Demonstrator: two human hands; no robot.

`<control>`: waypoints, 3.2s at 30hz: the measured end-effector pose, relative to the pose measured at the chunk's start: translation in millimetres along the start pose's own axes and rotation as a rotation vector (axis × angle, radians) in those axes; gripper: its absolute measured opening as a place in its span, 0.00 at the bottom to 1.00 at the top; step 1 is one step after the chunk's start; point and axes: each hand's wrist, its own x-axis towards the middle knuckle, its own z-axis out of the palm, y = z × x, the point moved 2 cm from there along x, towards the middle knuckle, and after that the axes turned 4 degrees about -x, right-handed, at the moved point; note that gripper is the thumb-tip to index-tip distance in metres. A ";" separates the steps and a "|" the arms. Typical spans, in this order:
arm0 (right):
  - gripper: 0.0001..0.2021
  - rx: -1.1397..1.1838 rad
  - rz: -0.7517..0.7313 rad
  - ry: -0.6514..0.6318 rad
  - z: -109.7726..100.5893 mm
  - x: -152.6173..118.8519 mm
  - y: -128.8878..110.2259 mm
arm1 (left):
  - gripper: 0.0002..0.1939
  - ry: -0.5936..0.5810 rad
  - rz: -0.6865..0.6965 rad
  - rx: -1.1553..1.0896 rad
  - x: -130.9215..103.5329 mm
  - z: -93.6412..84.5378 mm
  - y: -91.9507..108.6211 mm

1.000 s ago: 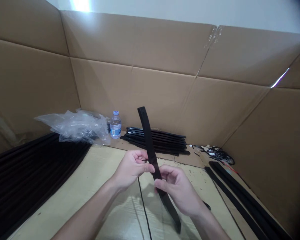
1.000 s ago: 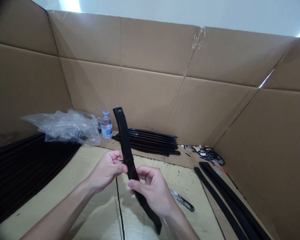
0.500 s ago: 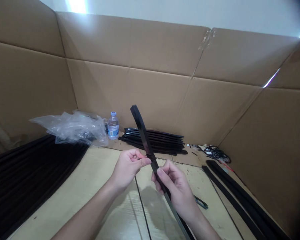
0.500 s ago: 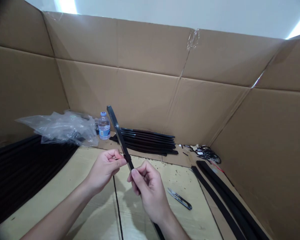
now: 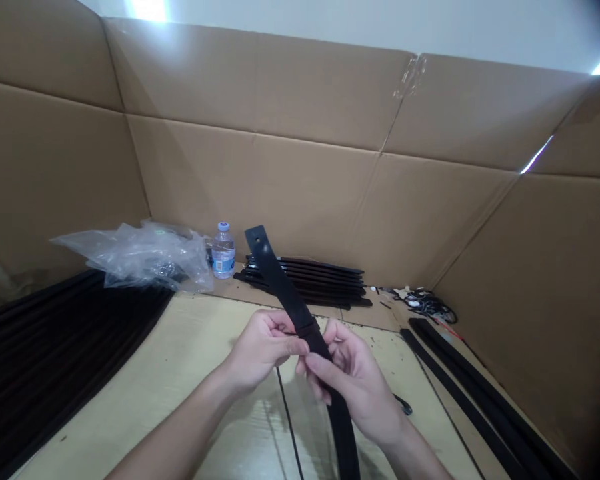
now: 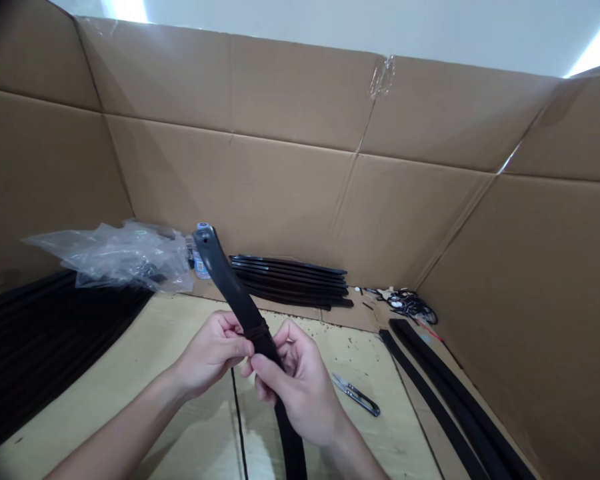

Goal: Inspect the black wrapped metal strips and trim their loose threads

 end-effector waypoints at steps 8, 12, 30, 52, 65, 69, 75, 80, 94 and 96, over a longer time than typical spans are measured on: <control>0.13 0.110 0.102 0.119 2.2 0.0 6.6 | 0.11 0.075 0.000 0.038 0.1 0.4 -2.3; 0.14 0.112 0.101 0.173 3.7 0.3 7.8 | 0.11 0.118 0.022 0.077 -0.6 5.6 2.0; 0.13 -0.084 -0.063 0.236 10.4 1.6 6.9 | 0.18 0.223 0.026 0.113 -0.3 -0.4 -10.1; 0.11 -0.199 0.036 0.077 -3.0 4.5 -1.4 | 0.19 0.098 0.023 0.014 0.8 -8.6 -2.4; 0.14 0.178 0.135 0.017 8.6 2.5 11.1 | 0.22 -0.044 -0.006 0.074 -2.9 -13.4 -8.7; 0.16 0.143 0.128 0.122 10.8 1.3 16.0 | 0.21 -0.043 0.004 0.083 -3.1 -12.8 -12.6; 0.18 0.127 0.118 0.200 14.6 -1.3 15.6 | 0.23 -0.028 -0.012 0.092 -4.8 -7.6 -14.2; 0.20 0.173 0.125 0.189 17.9 2.4 15.3 | 0.22 -0.027 -0.010 0.140 -6.5 -2.3 -10.7; 0.18 0.246 0.146 0.138 16.9 1.6 10.5 | 0.19 0.041 -0.007 0.133 -4.5 -3.9 -7.9; 0.14 0.270 0.120 0.079 14.3 0.4 4.7 | 0.18 0.052 0.008 0.118 -3.4 -6.8 -5.7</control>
